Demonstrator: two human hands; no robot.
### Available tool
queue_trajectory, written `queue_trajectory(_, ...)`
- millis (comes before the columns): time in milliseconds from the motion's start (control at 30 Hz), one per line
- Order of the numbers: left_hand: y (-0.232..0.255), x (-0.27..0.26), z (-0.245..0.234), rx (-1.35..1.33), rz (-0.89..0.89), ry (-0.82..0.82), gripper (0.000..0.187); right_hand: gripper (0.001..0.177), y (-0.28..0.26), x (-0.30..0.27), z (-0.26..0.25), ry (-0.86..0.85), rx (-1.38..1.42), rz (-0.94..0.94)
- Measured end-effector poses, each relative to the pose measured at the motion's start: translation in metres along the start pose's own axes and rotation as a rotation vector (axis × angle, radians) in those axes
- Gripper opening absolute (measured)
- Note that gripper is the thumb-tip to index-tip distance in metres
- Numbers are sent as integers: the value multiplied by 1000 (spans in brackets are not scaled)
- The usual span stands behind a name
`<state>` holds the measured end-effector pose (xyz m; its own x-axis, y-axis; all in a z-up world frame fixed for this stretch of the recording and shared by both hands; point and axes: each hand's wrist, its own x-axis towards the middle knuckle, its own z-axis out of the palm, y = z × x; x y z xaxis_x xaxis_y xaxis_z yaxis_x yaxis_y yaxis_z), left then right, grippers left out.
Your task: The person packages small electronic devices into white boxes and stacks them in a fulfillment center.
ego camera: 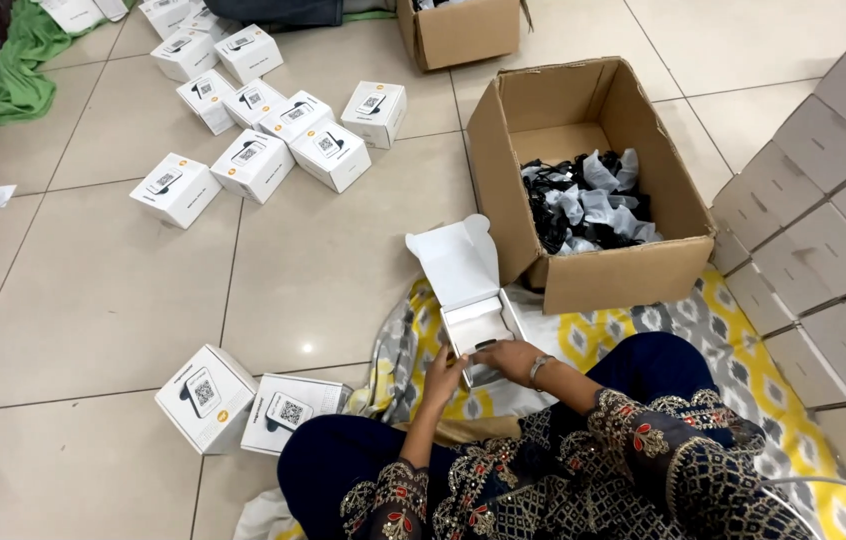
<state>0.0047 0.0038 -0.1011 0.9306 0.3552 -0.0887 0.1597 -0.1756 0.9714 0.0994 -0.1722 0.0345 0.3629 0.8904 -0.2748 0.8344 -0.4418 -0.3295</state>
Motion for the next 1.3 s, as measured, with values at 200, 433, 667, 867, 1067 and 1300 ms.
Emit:
queue_trajectory(200, 36, 0, -5, 62, -123, -45, 55, 34, -9, -16, -16, 58, 115, -46)
queue_trajectory(433, 188, 15, 20, 482, 325, 270, 71, 19, 43, -47, -117, 764, 147, 30)
queue_trajectory(667, 265, 67, 93, 304, 496, 205, 50, 29, 239, 5, -127, 942, 324, 507)
queue_trajectory(867, 274, 103, 137, 270, 426, 139, 46, 70, 313, 57, -130, 492, 144, 676)
queue_trajectory(1067, 281, 117, 148, 323, 315, 52, 44, 68, 363, 113, -89, 283, 22, 763)
queue_trajectory(1300, 268, 107, 135, 408, 393, -57, 44, 49, 356, 70, -107, 494, 189, 652)
